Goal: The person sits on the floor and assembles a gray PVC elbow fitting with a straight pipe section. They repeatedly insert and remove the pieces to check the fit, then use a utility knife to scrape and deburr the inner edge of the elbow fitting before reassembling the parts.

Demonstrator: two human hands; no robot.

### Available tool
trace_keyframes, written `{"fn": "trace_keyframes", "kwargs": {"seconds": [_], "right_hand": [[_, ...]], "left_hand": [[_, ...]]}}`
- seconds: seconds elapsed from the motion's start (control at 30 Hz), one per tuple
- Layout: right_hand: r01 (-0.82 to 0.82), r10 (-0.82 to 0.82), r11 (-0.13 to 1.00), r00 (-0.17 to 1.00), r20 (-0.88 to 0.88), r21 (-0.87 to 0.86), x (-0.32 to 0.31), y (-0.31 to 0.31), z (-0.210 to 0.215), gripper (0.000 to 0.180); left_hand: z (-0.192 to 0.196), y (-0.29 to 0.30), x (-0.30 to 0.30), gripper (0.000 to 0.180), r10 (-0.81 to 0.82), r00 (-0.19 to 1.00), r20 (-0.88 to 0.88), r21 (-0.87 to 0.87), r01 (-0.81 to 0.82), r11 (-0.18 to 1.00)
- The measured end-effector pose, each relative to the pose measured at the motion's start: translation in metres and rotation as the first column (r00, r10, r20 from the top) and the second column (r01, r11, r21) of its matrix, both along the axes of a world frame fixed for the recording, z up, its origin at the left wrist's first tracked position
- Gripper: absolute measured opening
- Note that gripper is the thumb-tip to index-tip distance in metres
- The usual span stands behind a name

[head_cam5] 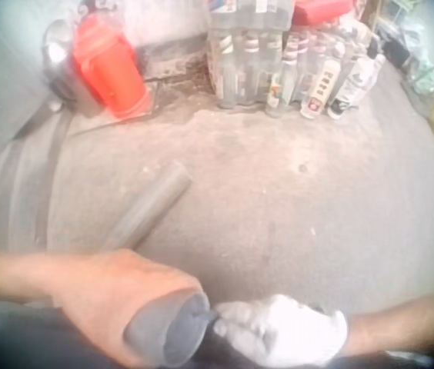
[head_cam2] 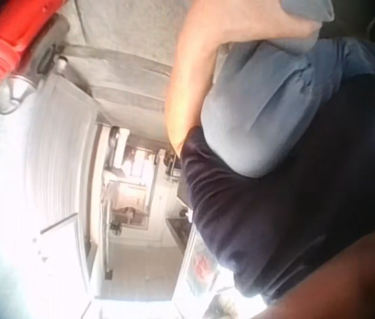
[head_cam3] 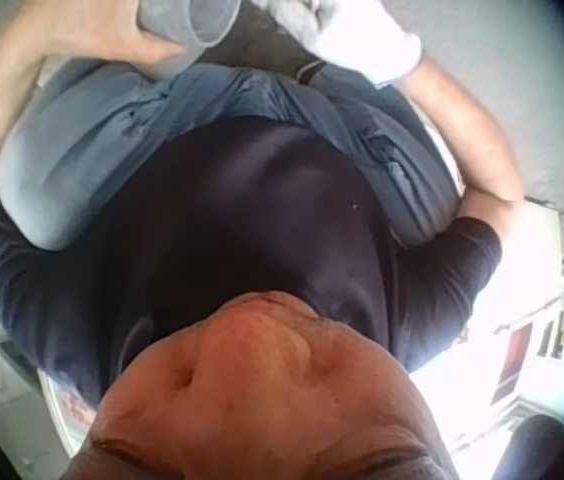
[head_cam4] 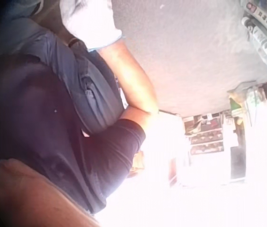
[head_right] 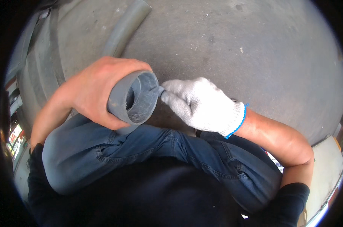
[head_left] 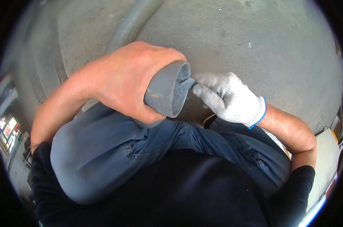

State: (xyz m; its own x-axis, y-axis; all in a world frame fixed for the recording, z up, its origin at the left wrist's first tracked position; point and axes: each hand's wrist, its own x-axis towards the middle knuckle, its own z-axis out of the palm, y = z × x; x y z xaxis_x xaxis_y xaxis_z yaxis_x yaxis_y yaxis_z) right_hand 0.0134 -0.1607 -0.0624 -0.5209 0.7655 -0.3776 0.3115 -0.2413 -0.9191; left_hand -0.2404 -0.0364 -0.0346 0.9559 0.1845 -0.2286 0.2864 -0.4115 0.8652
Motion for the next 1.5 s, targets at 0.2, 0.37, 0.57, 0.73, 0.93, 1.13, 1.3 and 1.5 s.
{"fn": "trace_keyframes", "kwargs": {"seconds": [0.2, 0.37, 0.57, 0.73, 0.93, 1.13, 1.3, 1.5], "right_hand": [[-0.053, 0.044, 0.992, 0.995, -0.084, -0.111, 0.004, -0.002, 0.019, 0.023], [-0.139, -0.027, 0.820, 0.960, 0.279, 0.555, 0.010, 0.014, 0.017, 0.021], [-0.067, -0.011, 0.931, 0.977, 0.213, 0.358, 0.002, 0.006, 0.029, 0.019], [-0.015, -0.022, 0.978, 0.985, 0.171, 0.208, -0.002, -0.001, 0.032, 0.019], [0.023, -0.050, 0.990, 0.980, 0.192, 0.142, -0.007, -0.012, 0.035, 0.019], [0.070, -0.066, 0.998, 0.978, 0.198, -0.012, -0.011, -0.021, 0.042, 0.020], [0.107, -0.088, 0.989, 0.980, 0.178, -0.099, -0.013, -0.023, 0.044, 0.020], [0.143, -0.121, 0.967, 0.986, 0.112, -0.211, -0.012, -0.030, 0.044, 0.021]], "left_hand": [[0.008, -0.011, 0.002, 0.087, 0.080, 0.994, 0.080, 0.057, -0.085, 0.995], [0.004, -0.014, 0.004, 0.088, 0.114, 0.983, 0.143, 0.100, -0.129, 0.987], [0.013, -0.018, 0.002, 0.086, 0.117, 0.989, 0.094, 0.083, -0.125, 0.989], [0.019, -0.022, 0.000, 0.083, 0.131, 0.987, 0.091, 0.077, -0.138, 0.987], [0.020, -0.026, 0.004, 0.080, 0.108, 0.992, 0.066, 0.056, -0.111, 0.992], [0.017, -0.029, 0.005, 0.080, 0.092, 0.993, 0.077, 0.055, -0.096, 0.994], [0.017, -0.029, 0.008, 0.079, 0.079, 0.993, 0.083, 0.055, -0.084, 0.995], [0.019, -0.031, 0.011, 0.078, 0.072, 0.994, 0.086, 0.057, -0.077, 0.995]]}}
